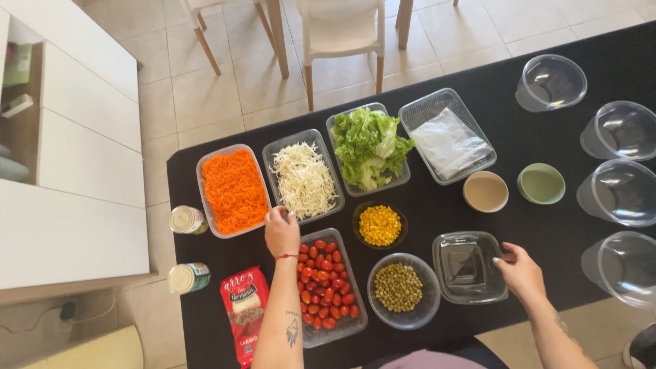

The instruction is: The person slices cucumbers on a cutting board and places them on a plate. They then stir diced meat cooking in a pan on the stove using a wooden spoon. Finally, they transfer shredded cheese from a large container into a smaller bowl at a table.

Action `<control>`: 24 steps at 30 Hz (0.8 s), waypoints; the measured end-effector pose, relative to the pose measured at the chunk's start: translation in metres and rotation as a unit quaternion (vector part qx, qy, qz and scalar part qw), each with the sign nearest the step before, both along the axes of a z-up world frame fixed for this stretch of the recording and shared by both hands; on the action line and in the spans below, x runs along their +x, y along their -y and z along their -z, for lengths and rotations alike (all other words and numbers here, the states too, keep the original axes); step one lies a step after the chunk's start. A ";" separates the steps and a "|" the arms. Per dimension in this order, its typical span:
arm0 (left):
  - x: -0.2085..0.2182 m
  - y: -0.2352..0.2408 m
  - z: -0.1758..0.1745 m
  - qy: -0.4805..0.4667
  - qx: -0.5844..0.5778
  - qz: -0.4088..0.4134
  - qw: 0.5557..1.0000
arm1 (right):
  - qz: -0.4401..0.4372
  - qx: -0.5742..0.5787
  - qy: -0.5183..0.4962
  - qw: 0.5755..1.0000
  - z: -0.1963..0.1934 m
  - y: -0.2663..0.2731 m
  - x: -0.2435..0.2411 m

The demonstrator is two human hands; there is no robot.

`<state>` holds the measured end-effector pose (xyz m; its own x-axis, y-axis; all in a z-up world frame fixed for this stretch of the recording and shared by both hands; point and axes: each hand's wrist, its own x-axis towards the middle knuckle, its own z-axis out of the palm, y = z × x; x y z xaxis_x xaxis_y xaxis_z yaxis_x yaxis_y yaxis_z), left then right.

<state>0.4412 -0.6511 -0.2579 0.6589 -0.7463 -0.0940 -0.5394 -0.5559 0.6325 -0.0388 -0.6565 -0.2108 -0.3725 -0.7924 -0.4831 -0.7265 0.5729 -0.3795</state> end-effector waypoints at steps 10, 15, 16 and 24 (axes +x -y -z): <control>-0.024 0.107 -0.023 -0.006 0.198 0.027 0.980 | 0.006 -0.002 -0.001 1.000 0.038 -0.014 -0.028; -0.029 0.116 -0.022 0.038 0.297 0.026 0.954 | 0.010 0.069 -0.004 0.998 0.041 -0.026 -0.037; -0.025 0.119 -0.015 0.038 0.298 0.029 0.953 | 0.012 0.071 -0.005 0.997 0.044 -0.025 -0.039; -0.015 0.117 0.002 0.018 0.215 0.047 0.975 | 0.045 0.100 0.024 0.994 0.012 -0.021 -0.015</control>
